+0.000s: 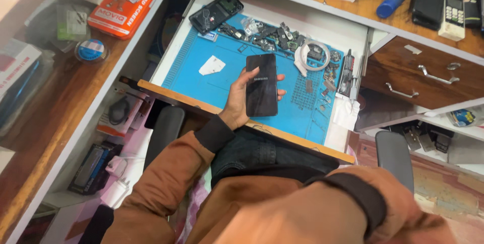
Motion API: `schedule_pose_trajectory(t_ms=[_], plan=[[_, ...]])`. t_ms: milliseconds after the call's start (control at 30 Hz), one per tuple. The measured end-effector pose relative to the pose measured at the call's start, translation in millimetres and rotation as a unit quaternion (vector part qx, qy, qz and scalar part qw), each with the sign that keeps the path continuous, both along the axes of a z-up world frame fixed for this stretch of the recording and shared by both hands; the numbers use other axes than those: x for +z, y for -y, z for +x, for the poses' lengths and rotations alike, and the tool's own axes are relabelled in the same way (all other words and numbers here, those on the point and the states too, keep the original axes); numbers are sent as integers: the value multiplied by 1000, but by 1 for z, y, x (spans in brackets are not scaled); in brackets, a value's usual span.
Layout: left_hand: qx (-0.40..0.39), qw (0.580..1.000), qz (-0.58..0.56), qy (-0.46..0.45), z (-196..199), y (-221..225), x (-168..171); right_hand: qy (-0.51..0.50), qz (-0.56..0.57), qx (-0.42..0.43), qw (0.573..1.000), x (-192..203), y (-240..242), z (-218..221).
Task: The person picks up and handles several smartphones on a workbench, turning them over to view the front and back, and pressing buttons to wake the screens. The person places the phones back on the mat after each inspection.
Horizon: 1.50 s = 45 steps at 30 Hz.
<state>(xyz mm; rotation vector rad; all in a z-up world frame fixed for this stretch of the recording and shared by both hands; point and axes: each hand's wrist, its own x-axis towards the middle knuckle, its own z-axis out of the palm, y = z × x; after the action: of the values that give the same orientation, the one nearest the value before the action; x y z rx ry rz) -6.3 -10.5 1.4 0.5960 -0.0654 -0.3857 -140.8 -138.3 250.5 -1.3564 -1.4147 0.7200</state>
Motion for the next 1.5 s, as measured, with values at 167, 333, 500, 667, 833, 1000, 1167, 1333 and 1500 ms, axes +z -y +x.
schedule_pose_trajectory(t_ms=[167, 333, 500, 667, 833, 1000, 1167, 1333, 1500], plan=[[-24, 997, -62, -28, 6, -5, -8, 86, -25, -194, 977, -38, 16, 43], [8, 999, -28, 36, 4, -4, -15, 260, -42, -530, 806, -130, 42, 90], [-12, 997, -47, 55, 5, 4, -11, 78, -58, -563, 821, -200, 75, 99], [20, 997, -7, 72, 0, 3, -9, -90, -6, -533, 841, -235, 63, 98], [-4, 995, 12, 103, -6, 0, 2, -141, 30, -512, 847, -236, 50, 84], [-10, 993, -43, 109, -12, 0, 7, -133, 58, -527, 837, -232, 52, 82], [-16, 990, -26, 136, -11, 3, 2, -25, 32, -549, 835, -230, 47, 75], [-14, 990, -43, 132, -9, 3, -6, 180, 8, -550, 816, -219, 43, 73], [-26, 992, -42, 114, -6, 8, -9, 225, -38, -544, 807, -209, 47, 84]])
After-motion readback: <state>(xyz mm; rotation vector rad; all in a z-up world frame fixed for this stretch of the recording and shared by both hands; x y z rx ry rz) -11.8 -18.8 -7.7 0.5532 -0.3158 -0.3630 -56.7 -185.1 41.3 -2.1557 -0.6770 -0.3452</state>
